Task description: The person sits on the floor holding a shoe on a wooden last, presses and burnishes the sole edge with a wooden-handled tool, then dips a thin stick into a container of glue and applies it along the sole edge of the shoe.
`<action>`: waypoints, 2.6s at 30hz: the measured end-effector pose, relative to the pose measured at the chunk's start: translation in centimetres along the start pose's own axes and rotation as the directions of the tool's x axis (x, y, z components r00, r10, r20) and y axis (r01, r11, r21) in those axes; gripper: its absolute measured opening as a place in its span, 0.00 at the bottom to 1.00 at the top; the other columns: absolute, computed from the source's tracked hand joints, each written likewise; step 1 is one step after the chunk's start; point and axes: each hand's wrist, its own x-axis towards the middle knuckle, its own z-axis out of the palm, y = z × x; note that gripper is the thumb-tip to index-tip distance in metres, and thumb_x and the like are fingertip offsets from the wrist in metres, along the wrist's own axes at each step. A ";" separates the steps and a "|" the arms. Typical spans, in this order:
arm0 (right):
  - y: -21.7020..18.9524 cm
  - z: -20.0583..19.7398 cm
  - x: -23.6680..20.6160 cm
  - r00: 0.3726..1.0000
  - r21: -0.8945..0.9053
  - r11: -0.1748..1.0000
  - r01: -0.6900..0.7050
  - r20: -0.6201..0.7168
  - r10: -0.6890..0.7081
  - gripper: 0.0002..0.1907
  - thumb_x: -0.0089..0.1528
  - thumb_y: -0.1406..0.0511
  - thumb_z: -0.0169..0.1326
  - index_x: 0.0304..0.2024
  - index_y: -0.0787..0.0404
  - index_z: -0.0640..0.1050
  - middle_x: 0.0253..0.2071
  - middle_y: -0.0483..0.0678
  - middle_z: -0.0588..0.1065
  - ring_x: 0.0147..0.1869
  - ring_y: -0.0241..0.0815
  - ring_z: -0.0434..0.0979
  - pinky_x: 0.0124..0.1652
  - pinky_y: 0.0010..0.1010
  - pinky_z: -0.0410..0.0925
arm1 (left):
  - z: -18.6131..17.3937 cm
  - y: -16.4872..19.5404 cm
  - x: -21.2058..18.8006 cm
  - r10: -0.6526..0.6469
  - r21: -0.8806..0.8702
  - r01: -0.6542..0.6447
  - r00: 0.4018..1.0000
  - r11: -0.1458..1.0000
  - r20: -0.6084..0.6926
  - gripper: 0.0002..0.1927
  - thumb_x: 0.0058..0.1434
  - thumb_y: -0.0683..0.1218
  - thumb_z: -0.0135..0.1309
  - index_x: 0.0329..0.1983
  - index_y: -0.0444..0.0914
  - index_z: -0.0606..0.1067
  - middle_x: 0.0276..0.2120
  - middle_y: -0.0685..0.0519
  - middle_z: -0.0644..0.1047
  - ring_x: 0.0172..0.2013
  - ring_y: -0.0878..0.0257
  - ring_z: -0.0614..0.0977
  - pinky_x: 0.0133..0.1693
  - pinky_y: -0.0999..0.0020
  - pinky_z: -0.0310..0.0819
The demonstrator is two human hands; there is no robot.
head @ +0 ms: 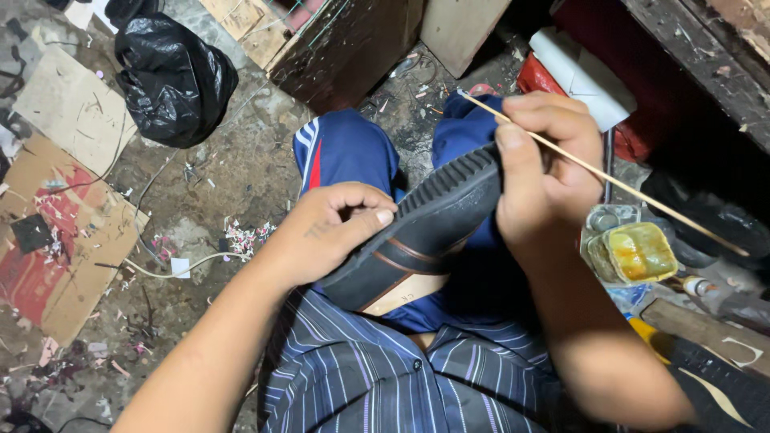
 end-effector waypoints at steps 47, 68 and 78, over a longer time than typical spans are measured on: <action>-0.9 -4.9 -5.8 0.930 0.329 0.909 -0.255 -0.175 0.324 0.06 0.71 0.72 0.52 0.49 0.67 0.71 0.41 0.53 0.75 0.42 0.40 0.76 0.49 0.33 0.73 | 8.3 6.0 -1.0 0.308 0.830 -0.003 0.929 0.558 -0.204 0.46 0.42 0.65 0.70 0.48 0.26 0.68 0.38 0.40 0.74 0.40 0.44 0.76 0.42 0.51 0.66; 3.5 -5.4 -6.1 0.834 0.622 0.653 -0.433 0.003 0.551 0.13 0.76 0.61 0.47 0.42 0.64 0.73 0.35 0.50 0.74 0.36 0.42 0.75 0.37 0.35 0.71 | -4.7 4.1 -1.2 0.334 -0.998 -0.035 0.943 0.060 -0.013 0.38 0.69 0.68 0.43 0.63 0.32 0.72 0.46 0.36 0.78 0.42 0.39 0.81 0.42 0.45 0.79; 3.9 -4.8 -6.0 0.848 0.534 0.719 -0.445 -0.007 0.530 0.10 0.76 0.64 0.48 0.45 0.65 0.73 0.36 0.53 0.75 0.36 0.43 0.76 0.38 0.36 0.73 | -5.8 -0.2 -0.6 0.319 -0.999 -0.035 0.947 0.026 -0.025 0.41 0.67 0.71 0.42 0.64 0.33 0.72 0.45 0.30 0.78 0.43 0.32 0.82 0.42 0.41 0.79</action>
